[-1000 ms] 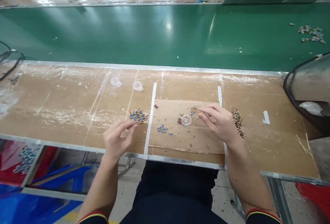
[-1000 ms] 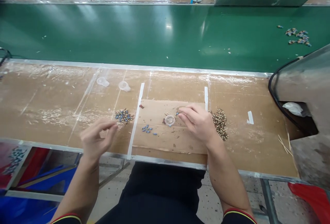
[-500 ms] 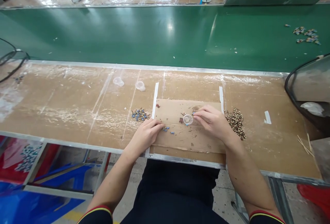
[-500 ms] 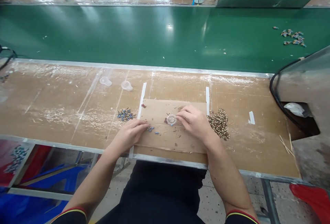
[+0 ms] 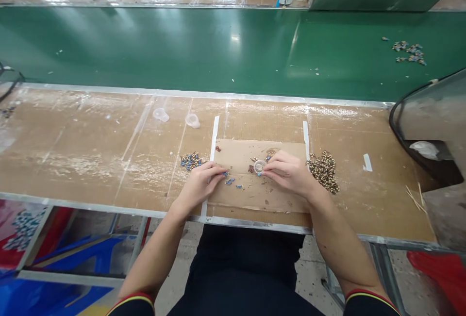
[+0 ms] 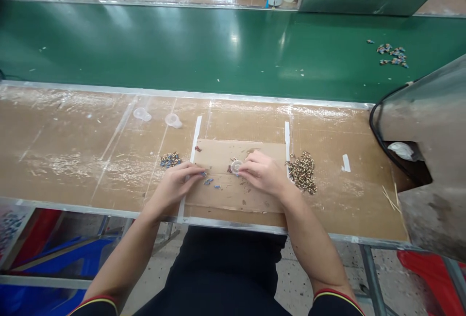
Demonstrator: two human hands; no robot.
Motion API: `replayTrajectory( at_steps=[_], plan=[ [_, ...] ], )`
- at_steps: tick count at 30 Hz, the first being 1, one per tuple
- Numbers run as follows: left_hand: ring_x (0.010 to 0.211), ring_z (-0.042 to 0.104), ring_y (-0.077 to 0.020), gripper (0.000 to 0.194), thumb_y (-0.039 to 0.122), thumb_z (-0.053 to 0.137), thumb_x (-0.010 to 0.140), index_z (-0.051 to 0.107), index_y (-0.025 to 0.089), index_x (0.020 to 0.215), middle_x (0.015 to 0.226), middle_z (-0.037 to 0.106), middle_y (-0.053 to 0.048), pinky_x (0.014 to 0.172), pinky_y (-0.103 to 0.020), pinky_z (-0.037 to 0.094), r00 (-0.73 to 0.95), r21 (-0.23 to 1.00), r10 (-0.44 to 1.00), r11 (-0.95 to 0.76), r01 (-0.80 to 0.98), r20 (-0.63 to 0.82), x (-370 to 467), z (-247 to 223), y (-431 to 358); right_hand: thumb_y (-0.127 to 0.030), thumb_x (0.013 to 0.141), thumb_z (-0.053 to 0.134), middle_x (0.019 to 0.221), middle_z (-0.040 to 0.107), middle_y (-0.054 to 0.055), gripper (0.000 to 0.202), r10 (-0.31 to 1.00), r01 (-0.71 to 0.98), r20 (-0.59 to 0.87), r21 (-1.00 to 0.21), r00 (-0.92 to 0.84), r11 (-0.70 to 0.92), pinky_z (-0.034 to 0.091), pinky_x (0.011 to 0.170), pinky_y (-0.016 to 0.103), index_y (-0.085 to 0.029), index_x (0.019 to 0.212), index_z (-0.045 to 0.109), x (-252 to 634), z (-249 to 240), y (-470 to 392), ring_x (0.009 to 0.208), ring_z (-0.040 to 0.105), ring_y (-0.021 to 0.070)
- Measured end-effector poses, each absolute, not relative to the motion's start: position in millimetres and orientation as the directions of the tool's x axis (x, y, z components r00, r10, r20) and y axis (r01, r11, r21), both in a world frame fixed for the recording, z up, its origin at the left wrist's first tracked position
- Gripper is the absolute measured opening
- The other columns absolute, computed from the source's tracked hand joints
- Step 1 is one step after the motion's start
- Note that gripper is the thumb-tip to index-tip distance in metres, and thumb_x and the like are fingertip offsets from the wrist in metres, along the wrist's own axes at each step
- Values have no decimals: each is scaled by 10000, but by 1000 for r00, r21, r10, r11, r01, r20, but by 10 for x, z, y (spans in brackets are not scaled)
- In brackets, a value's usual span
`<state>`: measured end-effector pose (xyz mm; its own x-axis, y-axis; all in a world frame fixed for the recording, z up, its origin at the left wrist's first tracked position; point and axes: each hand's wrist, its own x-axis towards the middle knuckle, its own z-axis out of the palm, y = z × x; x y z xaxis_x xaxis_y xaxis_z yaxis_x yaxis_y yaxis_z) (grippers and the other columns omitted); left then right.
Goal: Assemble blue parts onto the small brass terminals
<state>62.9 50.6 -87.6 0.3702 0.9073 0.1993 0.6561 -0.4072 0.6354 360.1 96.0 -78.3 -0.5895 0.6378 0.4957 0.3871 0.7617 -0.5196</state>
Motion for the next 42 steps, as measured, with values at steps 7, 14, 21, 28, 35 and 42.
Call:
replayTrajectory(
  at_steps=[7,14,21,28,35,42],
  plan=[
    [825,705,-171,183,196,615,961,734,207,1099,926,743,-42,787,-310,593,368,600,913,-397,695,177,599,-888,563,-275,994,605,755,680,48,226,639,512,541,-389,-546,766,492,624,282,-185,814,709,3550,-777,939,727,611,165],
    [816,700,-172,153,183,589,960,740,202,950,891,727,-37,778,-321,590,406,618,889,-444,648,213,626,-890,597,-267,997,592,737,667,43,244,650,530,544,-386,-531,755,484,623,287,-192,802,719,3521,-753,922,724,617,171],
    [902,715,-184,140,196,589,955,718,193,898,966,741,-56,818,-324,588,343,642,907,-416,644,243,601,-755,570,-280,1009,573,747,675,44,268,672,546,528,-400,-520,736,484,627,287,-197,803,724,3523,-774,921,742,621,169],
    [745,741,-138,92,220,674,928,730,184,991,854,785,-29,711,-253,600,207,781,894,-447,435,397,895,-579,687,-296,1016,566,754,679,44,289,671,572,517,-364,-532,734,480,636,281,-189,792,713,3489,-801,914,745,608,164],
    [802,772,-161,129,262,698,918,750,170,992,915,802,-70,711,-259,638,172,910,928,-361,201,330,1147,-837,790,-238,986,568,757,671,46,246,708,590,474,-397,-524,703,485,655,302,-199,771,682,3471,-810,907,735,605,172],
    [783,770,-171,132,301,731,901,755,173,880,857,797,-69,721,-278,652,135,955,954,-281,99,267,1194,-864,695,-212,972,579,778,679,45,193,720,569,450,-442,-529,694,507,656,317,-212,802,671,3495,-691,877,731,626,178]
  ],
)
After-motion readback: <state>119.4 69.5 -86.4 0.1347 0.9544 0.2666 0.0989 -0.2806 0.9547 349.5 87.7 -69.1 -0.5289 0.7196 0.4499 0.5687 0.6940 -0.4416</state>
